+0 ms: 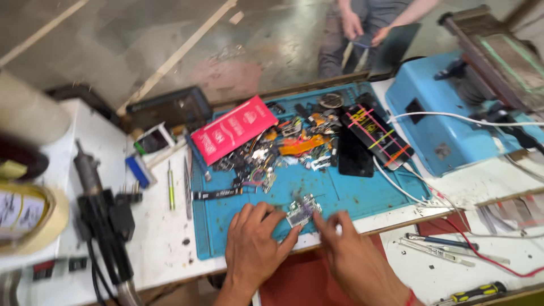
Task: The person brushes a circuit board with a small tool and then applies heat to the board using a heat gun while holding the component in place.
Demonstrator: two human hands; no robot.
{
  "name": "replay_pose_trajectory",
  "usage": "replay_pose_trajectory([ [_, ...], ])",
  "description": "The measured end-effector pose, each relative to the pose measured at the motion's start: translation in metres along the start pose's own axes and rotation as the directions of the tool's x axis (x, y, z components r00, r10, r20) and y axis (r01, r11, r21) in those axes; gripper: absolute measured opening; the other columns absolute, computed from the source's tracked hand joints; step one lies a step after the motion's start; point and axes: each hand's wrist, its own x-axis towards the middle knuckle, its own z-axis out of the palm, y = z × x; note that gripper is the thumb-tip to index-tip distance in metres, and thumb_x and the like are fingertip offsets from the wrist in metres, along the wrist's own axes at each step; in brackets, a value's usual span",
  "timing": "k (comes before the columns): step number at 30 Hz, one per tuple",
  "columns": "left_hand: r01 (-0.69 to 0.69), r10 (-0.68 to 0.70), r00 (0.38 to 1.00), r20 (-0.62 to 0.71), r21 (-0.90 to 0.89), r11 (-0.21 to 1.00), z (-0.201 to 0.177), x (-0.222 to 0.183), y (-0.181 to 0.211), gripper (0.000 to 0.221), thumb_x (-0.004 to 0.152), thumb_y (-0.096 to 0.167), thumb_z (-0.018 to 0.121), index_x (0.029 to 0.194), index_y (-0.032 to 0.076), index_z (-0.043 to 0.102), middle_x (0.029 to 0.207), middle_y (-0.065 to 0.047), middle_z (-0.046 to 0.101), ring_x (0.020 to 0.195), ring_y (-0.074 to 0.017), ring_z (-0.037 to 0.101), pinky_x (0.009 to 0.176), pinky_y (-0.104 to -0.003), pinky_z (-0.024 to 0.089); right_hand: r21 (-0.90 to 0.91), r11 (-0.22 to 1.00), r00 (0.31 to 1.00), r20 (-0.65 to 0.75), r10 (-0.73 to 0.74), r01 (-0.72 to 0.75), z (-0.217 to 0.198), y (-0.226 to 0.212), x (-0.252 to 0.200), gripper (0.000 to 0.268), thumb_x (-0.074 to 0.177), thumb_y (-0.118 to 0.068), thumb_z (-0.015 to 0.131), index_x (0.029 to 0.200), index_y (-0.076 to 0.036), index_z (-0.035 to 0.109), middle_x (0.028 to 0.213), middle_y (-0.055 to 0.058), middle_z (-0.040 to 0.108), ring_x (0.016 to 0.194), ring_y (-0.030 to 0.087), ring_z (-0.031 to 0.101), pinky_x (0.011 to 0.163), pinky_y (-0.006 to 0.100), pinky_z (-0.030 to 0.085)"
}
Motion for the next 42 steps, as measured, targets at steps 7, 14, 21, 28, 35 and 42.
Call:
replay_pose_trajectory([
  [7, 0.011, -0.011, 1.0, 0.014, 0.018, 1.0, 0.004, -0.003, -0.006, 0.032, 0.075, 0.037, 0.084, 0.092, 0.01, 0.078, 0.088, -0.005, 0.065, 0.083, -0.0278, 0.059, 0.073, -0.042, 0.046, 0.084, 0.992, 0.993, -0.075, -0.091, 0.097, 0.004, 0.009, -0.026, 0.063, 0.084, -0.012, 0.066, 0.146, -0.021, 0.059, 0.108, 0.013, 0.058, 0.081, 0.036, 0.069, 0.07, 0.047, 0.056],
  [14, -0.005, 0.005, 1.0, -0.001, -0.049, 0.999, -0.004, -0.003, -0.006, 0.035, 0.074, 0.036, 0.085, 0.094, 0.009, 0.077, 0.09, -0.006, 0.065, 0.086, -0.0287, 0.06, 0.076, -0.042, 0.046, -0.012, 0.99, 0.985, -0.098, -0.139, 0.139, -0.026, -0.017, -0.025, 0.069, 0.077, -0.006, 0.064, 0.144, -0.022, 0.059, 0.106, 0.009, 0.058, 0.085, 0.034, 0.068, 0.064, 0.043, 0.058],
  [21, 0.097, -0.094, 0.994, 0.051, -0.063, 0.993, -0.003, 0.004, -0.004, 0.034, 0.07, 0.036, 0.086, 0.089, 0.01, 0.077, 0.088, -0.005, 0.065, 0.088, -0.0283, 0.06, 0.078, -0.043, 0.048, 0.031, 1.0, 0.998, -0.07, 0.008, -0.006, -0.026, -0.002, -0.011, 0.071, 0.083, -0.009, 0.063, 0.149, -0.032, 0.056, 0.113, 0.008, 0.056, 0.08, 0.032, 0.07, 0.072, 0.044, 0.057],
  [28, 0.168, -0.168, 0.986, -0.009, 0.014, 0.986, 0.006, 0.004, -0.002, 0.034, 0.07, 0.038, 0.087, 0.087, 0.01, 0.078, 0.086, -0.004, 0.065, 0.085, -0.027, 0.06, 0.077, -0.043, 0.048, -0.016, 0.998, 0.997, -0.045, 0.059, -0.06, 0.009, -0.004, -0.014, 0.075, 0.083, -0.001, 0.059, 0.151, -0.031, 0.052, 0.118, 0.008, 0.056, 0.08, 0.034, 0.07, 0.072, 0.046, 0.057],
  [35, 0.113, -0.114, 0.994, -0.005, -0.034, 0.993, 0.004, -0.002, -0.004, 0.035, 0.071, 0.036, 0.088, 0.092, 0.01, 0.08, 0.088, -0.005, 0.067, 0.086, -0.0277, 0.062, 0.077, -0.042, 0.048, -0.162, 0.987, 0.998, -0.061, -0.018, 0.007, -0.031, -0.009, -0.001, 0.079, 0.079, -0.005, 0.062, 0.154, -0.024, 0.045, 0.122, 0.015, 0.055, 0.067, 0.04, 0.068, 0.061, 0.05, 0.057],
  [42, 0.131, -0.134, 0.991, -0.029, -0.078, 0.988, 0.004, 0.0, -0.006, 0.039, 0.068, 0.035, 0.089, 0.093, 0.007, 0.078, 0.088, -0.007, 0.065, 0.088, -0.0294, 0.062, 0.08, -0.043, 0.049, -0.076, 0.98, 0.981, -0.053, -0.186, 0.182, -0.04, -0.02, 0.004, 0.072, 0.082, -0.005, 0.06, 0.15, -0.025, 0.051, 0.116, 0.014, 0.059, 0.064, 0.04, 0.068, 0.059, 0.051, 0.056],
])
